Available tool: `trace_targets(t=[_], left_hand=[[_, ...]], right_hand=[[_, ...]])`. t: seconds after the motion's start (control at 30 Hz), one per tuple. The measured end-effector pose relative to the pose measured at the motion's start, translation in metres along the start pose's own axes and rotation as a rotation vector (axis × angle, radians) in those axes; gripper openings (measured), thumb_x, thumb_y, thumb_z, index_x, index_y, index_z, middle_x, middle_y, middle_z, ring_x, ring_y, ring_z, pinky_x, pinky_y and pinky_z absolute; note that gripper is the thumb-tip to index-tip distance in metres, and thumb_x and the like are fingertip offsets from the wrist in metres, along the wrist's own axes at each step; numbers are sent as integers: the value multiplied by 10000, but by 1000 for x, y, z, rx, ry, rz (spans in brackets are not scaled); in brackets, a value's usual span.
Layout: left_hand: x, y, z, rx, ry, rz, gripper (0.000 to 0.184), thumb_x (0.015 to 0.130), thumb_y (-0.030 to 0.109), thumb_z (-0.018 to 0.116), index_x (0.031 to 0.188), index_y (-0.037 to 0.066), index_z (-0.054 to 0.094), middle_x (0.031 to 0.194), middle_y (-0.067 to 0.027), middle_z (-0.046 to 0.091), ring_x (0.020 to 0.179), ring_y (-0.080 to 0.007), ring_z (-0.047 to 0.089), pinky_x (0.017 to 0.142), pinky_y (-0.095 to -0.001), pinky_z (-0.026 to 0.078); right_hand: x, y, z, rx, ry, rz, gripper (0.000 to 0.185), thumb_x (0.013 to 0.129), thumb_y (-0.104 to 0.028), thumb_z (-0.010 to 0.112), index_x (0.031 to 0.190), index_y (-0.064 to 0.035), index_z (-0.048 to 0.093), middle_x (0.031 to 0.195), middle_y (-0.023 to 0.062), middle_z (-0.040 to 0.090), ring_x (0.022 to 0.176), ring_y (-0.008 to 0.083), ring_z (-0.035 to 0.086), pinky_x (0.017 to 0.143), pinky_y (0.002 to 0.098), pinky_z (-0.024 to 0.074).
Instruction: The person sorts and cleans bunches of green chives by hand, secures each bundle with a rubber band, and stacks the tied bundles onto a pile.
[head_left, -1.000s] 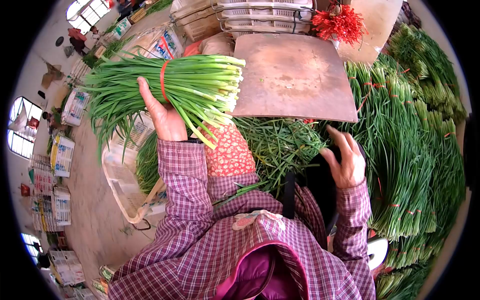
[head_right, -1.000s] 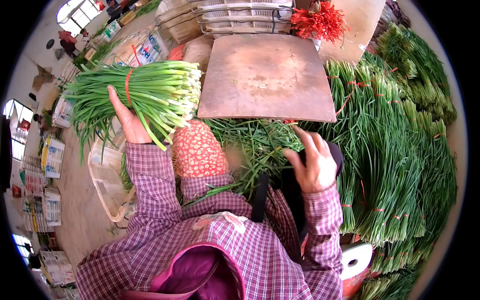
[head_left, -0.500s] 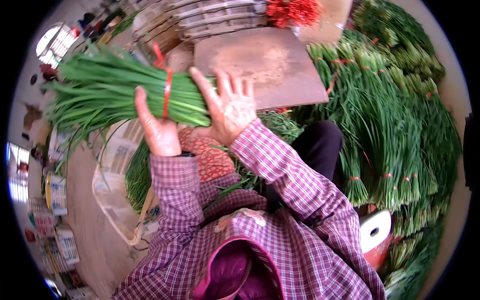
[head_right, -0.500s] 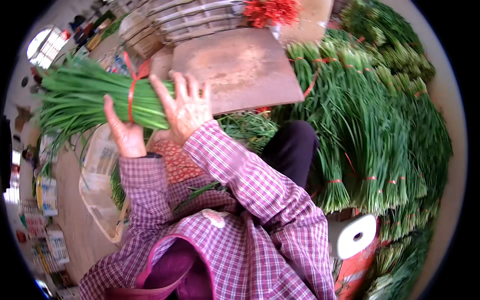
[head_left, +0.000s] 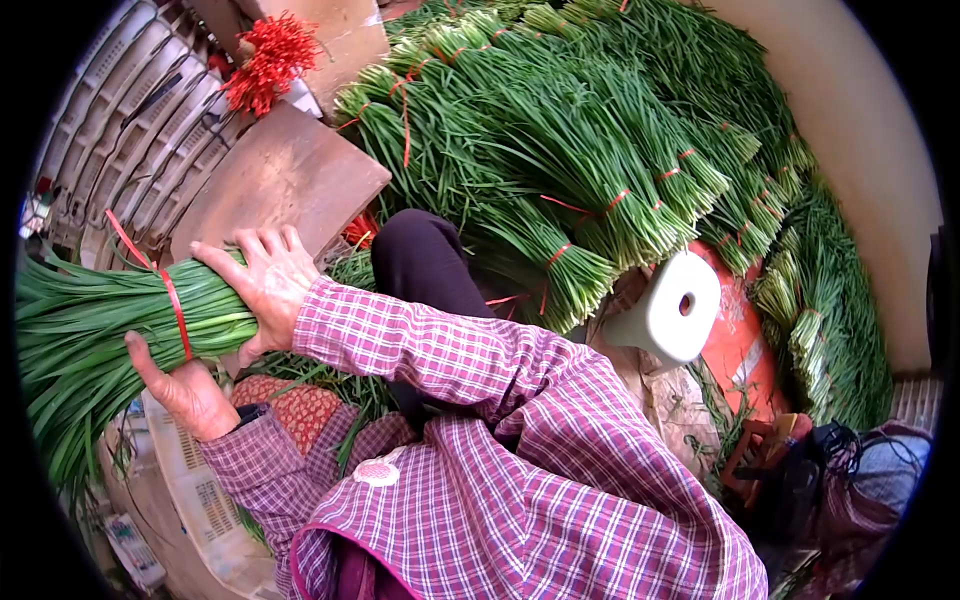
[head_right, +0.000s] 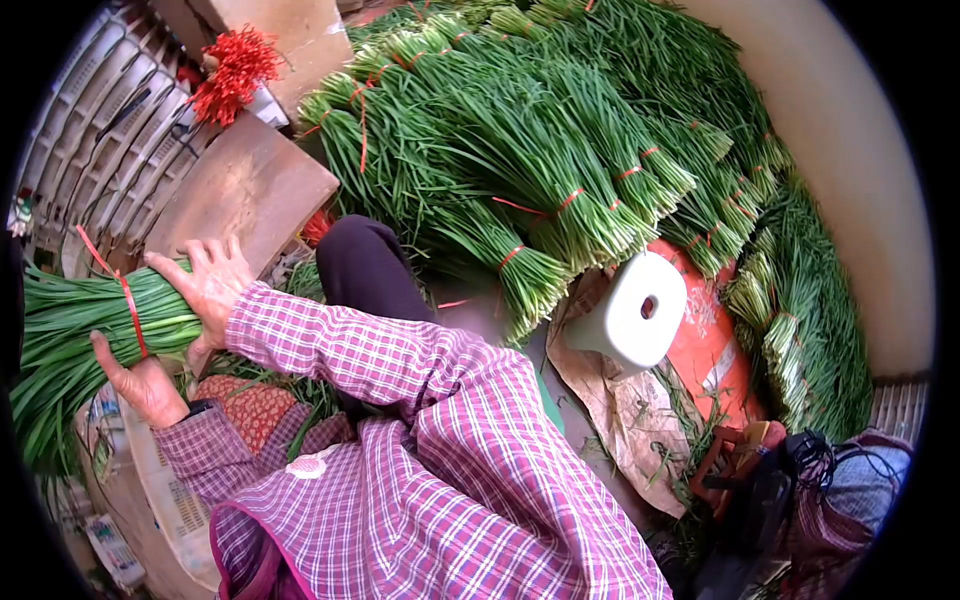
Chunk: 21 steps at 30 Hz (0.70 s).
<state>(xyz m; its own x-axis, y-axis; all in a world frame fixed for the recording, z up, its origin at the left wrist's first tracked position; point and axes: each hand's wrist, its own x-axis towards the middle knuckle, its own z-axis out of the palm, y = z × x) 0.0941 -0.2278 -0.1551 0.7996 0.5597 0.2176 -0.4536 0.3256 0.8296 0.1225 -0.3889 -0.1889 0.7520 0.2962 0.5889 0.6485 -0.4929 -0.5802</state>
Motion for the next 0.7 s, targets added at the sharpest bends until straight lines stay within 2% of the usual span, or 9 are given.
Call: trace_targets(t=[0.13,0.23,0.37,0.43,0.5,0.57,0.6,0.63,0.7], left_hand=[[-20,-10,53,-57,-199,-61,686,877,410,672,1364,-7,429,1363,-126,487,1241,-243,472,1074,-405,362],[-32,-39,95,-115,-399,-69,712,860,385,714,1392,27,404,1376,-88,489,1253,-227,469,1101,-403,351],[-58,-72,164,-258,-658,-441,703,836,343,753,1387,60,423,1352,-62,506,1236,-210,482,1067,-412,381],[-60,-100,195,-259,-743,-664,736,804,358,784,1382,70,431,1334,-47,523,1225,-198,491,1051,-414,396],[-38,-158,214,-193,-766,-680,906,745,398,829,1426,47,347,1420,-136,425,1269,-286,452,1052,-481,377],[-35,-183,219,61,-584,-820,1093,704,441,847,1506,62,208,1530,-277,189,1386,-402,301,1087,-537,327],[-27,-204,210,100,-650,-808,1199,676,477,855,1538,112,107,1533,-347,28,1412,-465,205,1081,-576,303],[-28,-215,205,133,-621,-832,1133,716,478,826,1542,156,122,1531,-338,88,1398,-448,257,1090,-559,298],[-31,-209,190,132,-711,-838,1081,757,487,789,1537,122,136,1529,-334,112,1382,-451,290,1088,-554,305]], right_hand=[[-4,-4,-60,-155,191,-44,1187,462,-329,905,1477,-199,303,1264,204,480,1157,386,487,981,517,371],[-27,21,-114,-200,199,13,1046,546,-301,850,1461,-214,350,1082,170,550,993,349,583,816,456,500],[-76,49,-194,-430,164,207,998,579,-338,824,1455,-209,362,1005,153,561,897,325,607,772,450,512],[-105,63,-225,-550,45,448,1005,582,-377,814,1459,-214,350,1010,155,571,917,326,613,775,460,509],[-139,93,-243,-571,-49,676,1019,582,-431,801,1466,-240,333,1024,162,578,945,332,614,786,468,507],[-196,160,-242,-604,-110,883,1036,582,-491,791,1474,-280,308,1031,165,586,951,339,618,815,469,508],[-231,198,-234,-668,-171,984,1027,586,-462,804,1470,-298,308,1052,162,567,997,335,597,829,466,508],[-257,228,-225,-732,-230,1088,1020,590,-433,817,1466,-316,307,1073,160,547,1044,331,577,844,463,509],[-265,236,-195,-970,-151,1042,1042,580,-418,849,1465,-336,305,1127,148,511,1092,324,528,852,448,513]])
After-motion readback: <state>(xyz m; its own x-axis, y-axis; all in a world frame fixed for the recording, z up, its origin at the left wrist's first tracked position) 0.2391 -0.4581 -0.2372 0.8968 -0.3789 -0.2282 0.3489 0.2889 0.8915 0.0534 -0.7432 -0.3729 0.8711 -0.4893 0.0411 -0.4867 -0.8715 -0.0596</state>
